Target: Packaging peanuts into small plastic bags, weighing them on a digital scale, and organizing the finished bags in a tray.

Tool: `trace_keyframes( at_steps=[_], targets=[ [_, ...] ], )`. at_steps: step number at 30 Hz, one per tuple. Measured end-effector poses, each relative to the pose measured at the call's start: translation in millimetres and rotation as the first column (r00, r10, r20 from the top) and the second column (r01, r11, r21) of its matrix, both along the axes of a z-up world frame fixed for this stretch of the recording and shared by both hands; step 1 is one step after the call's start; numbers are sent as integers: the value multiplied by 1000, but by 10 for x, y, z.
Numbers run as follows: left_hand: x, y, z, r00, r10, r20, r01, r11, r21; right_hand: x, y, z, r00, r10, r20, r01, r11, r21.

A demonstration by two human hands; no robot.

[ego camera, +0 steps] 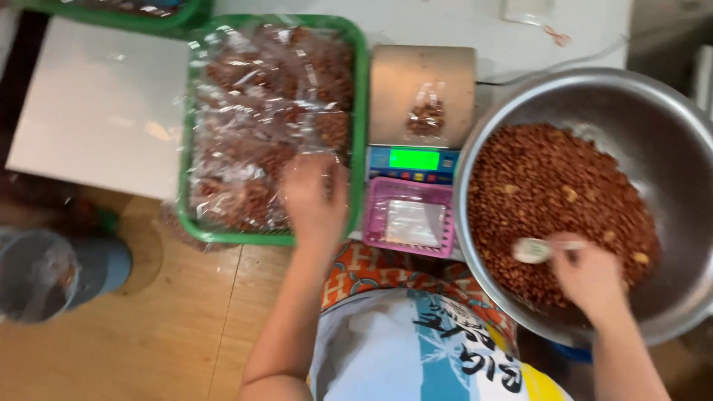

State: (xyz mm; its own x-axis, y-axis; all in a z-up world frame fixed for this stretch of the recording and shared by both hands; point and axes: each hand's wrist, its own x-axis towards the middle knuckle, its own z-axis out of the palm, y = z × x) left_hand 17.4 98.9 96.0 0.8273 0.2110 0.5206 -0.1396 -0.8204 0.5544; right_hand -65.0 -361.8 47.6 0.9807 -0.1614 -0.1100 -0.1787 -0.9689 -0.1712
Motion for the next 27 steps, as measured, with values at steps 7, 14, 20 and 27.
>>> trace_keyframes(
  at_steps=[7, 14, 20, 27],
  targets=[
    [-136, -1155, -951, 774, -484, -407, 553, 831, 63, 385, -105, 158, 923, 64, 380, -123, 983, 132],
    [-22, -1195, -1252, 843, -356, -403, 498, 799, 337, 382, 463, -2, 976, -152, -155, 214, 555, 804],
    [17, -981, -1280, 849, -458, -264, 526, 780, 338, 384, 363, -47, 930, -230, -287, 352, 328, 877],
    [205, -901, -249, 809, -559, -182, 239, 596, -767, 260, 250, 132, 915, -327, -234, 315, 222, 923]
  ],
)
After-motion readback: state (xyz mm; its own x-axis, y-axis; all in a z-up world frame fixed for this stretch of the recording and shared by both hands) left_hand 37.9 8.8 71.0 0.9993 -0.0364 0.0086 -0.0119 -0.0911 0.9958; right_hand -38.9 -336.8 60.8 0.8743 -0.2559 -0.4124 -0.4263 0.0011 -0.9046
